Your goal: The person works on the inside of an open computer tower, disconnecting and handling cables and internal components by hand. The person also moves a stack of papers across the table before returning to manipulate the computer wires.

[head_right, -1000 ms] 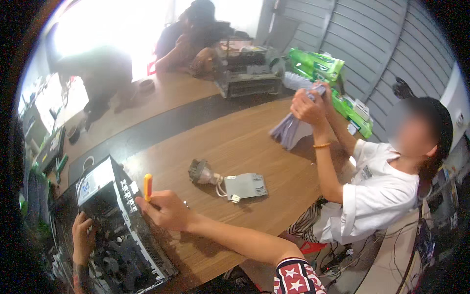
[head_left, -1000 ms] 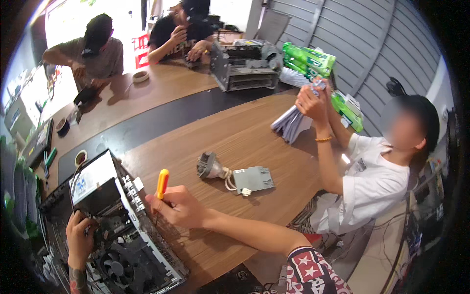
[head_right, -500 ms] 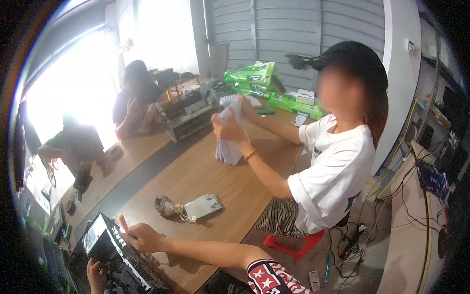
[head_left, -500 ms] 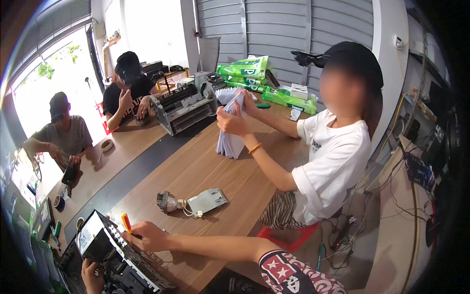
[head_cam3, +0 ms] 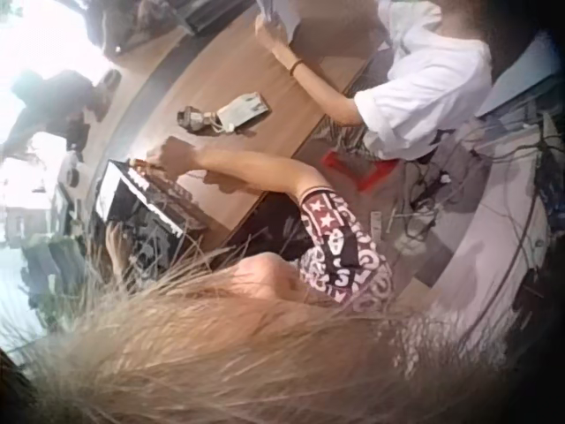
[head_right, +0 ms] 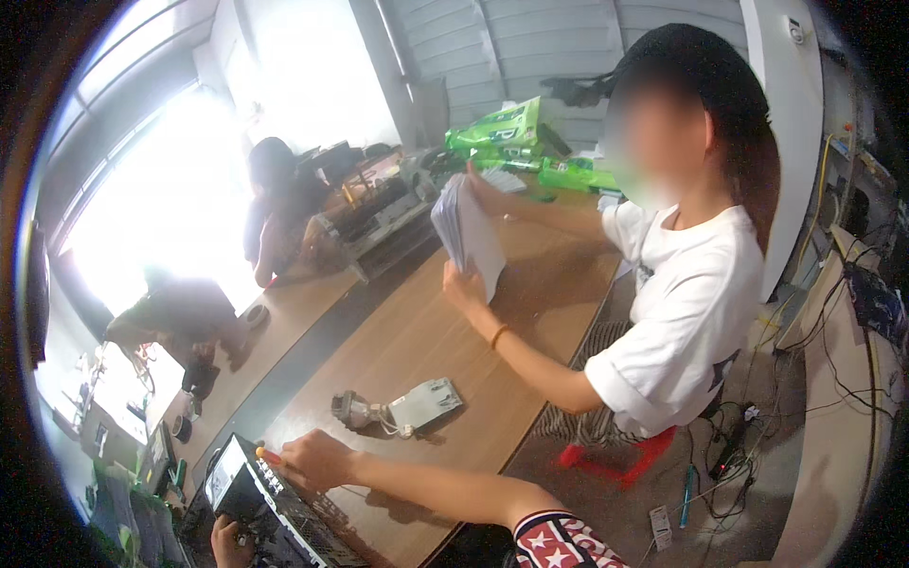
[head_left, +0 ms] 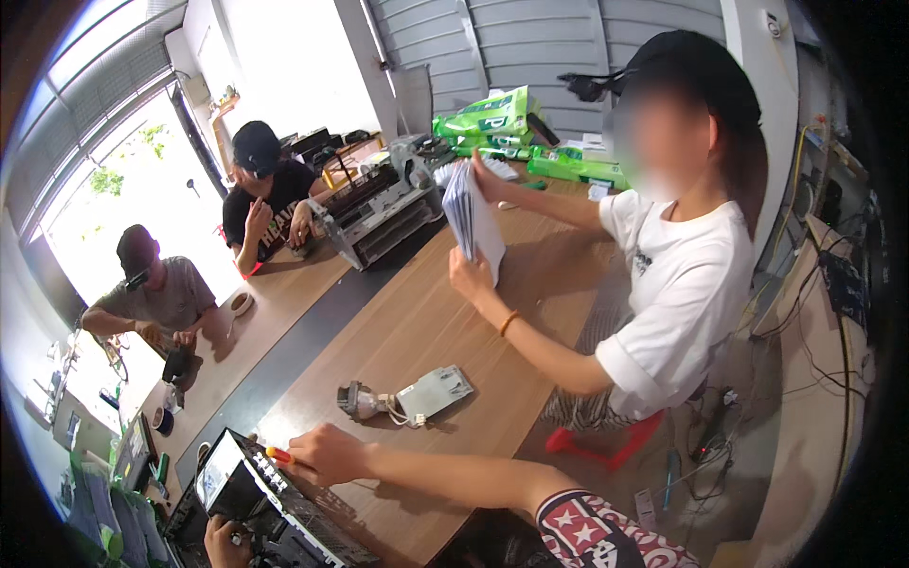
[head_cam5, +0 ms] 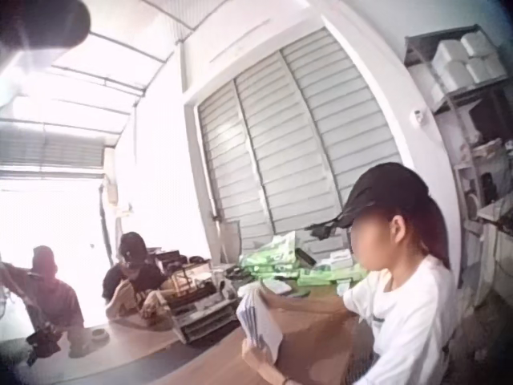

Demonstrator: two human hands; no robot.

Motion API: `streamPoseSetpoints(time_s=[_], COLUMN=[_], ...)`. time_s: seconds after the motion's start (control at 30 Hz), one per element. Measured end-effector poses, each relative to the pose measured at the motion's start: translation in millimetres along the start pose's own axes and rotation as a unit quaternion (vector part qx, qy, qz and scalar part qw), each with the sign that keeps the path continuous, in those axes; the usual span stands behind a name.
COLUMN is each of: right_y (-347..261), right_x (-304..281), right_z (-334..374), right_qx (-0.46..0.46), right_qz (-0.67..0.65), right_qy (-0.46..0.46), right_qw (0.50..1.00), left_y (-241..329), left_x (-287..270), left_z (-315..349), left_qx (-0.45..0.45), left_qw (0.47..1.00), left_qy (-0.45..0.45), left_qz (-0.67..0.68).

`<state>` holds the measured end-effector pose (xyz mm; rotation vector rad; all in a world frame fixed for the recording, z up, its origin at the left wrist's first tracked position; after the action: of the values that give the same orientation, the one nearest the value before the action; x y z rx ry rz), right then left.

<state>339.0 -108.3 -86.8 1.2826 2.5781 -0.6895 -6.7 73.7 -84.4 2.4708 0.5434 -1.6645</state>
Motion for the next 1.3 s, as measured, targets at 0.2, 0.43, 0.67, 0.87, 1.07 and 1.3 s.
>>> streamPoseSetpoints(time_s=[0.2,0.43,0.67,0.87,1.07,1.3], right_y=[6.2,-9.7,-12.1,-19.5,-17.2,-12.2], right_x=[13.8,-5.8,-13.0,-2.2,0.4,2.5], right_z=[-2.7,-8.6,-5.7,-10.4,-6.7,-7.5], right_qx=[0.018,0.021,0.020,0.013,0.036,0.062], right_qz=[-0.004,-0.021,-0.017,-0.079,-0.072,-0.089], right_qy=[-0.009,-0.019,-0.047,-0.001,-0.032,-0.035], right_qw=[1.000,0.999,0.999,0.997,0.996,0.993], left_y=[30.8,44.1,47.7,45.2,46.9,41.2], left_x=[-31.1,-26.6,-22.3,-27.8,-28.4,-26.8], left_z=[-32.4,-39.6,-41.2,-35.5,-38.2,-31.9], left_qx=[-0.131,-0.182,-0.181,-0.222,-0.203,-0.213], left_qw=[0.990,0.980,0.981,0.971,0.975,0.969], left_qy=[-0.038,-0.027,-0.039,-0.055,-0.038,-0.031], left_qz=[0.037,0.070,0.056,0.074,0.084,0.123])
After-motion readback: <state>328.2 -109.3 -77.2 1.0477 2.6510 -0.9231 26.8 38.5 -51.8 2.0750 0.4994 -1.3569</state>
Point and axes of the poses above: each hand's wrist, its own z-axis away from the middle knuckle, its own x-axis out of the palm, y = z × x, the point moved 1 cm from there along -z, towards the middle knuckle, and after that the axes turned 2 degrees about y, right-handed, at the moved point
